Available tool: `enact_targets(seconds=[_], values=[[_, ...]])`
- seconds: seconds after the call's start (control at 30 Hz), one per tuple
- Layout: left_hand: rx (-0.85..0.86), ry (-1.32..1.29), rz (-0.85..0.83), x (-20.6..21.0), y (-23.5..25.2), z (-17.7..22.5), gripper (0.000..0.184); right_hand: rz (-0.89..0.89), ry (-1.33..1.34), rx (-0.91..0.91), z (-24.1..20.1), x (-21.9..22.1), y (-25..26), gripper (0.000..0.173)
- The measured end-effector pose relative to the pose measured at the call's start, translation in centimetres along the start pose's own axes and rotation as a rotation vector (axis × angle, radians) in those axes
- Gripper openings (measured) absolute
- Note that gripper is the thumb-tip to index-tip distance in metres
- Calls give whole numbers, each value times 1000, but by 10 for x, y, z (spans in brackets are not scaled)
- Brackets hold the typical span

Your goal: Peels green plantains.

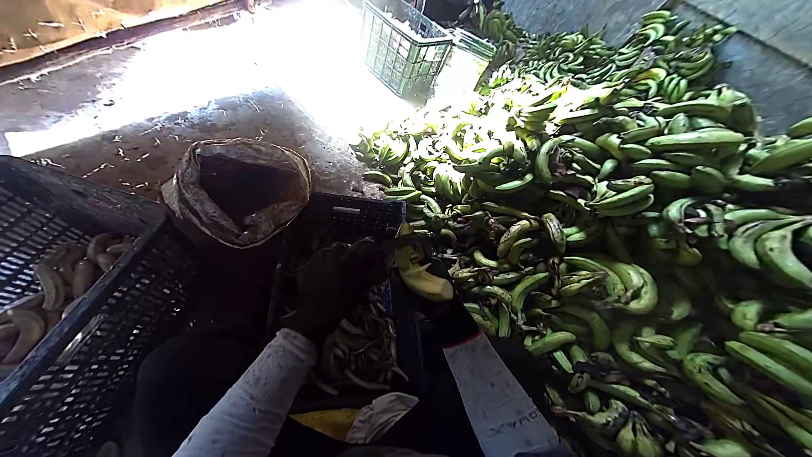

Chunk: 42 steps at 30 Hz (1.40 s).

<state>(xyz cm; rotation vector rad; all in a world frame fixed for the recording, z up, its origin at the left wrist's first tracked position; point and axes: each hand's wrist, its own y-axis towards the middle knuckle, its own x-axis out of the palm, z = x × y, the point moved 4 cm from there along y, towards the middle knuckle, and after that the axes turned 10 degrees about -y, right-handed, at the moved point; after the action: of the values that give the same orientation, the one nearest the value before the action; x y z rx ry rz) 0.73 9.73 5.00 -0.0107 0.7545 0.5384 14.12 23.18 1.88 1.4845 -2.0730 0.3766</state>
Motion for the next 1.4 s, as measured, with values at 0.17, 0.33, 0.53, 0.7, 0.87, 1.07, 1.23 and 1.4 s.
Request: enact_targets(seconds=[0.17, 0.33, 0.53, 0.7, 0.87, 1.07, 1.23, 1.4], values=[[-198, -261, 178, -26, 14, -33, 45, 59, -197, 48, 2, 9, -6, 43], [-52, -478, 52, -5, -7, 20, 43, 568, -540, -219, -40, 2, 11, 38], [-11, -504, 146, 26, -28, 43, 61, 959, -602, -445, -62, 38, 19, 54], [-52, -232, 104, 7, -11, 24, 50, 607, -602, -185, -55, 32, 21, 37], [-58, -187, 62, -10, 3, 3, 44, 105, -864, 193, -48, 59, 7, 40], [-12, -263, 5, 4, 7, -14, 44, -80, -706, 314, -42, 40, -1, 39], [-172, -288, 55, 8, 14, -30, 45, 8, -670, 351, -20, 14, -3, 51], [-27, -130, 13, 21, 6, 0, 52, 279, -117, -19, -30, -4, 11, 33]])
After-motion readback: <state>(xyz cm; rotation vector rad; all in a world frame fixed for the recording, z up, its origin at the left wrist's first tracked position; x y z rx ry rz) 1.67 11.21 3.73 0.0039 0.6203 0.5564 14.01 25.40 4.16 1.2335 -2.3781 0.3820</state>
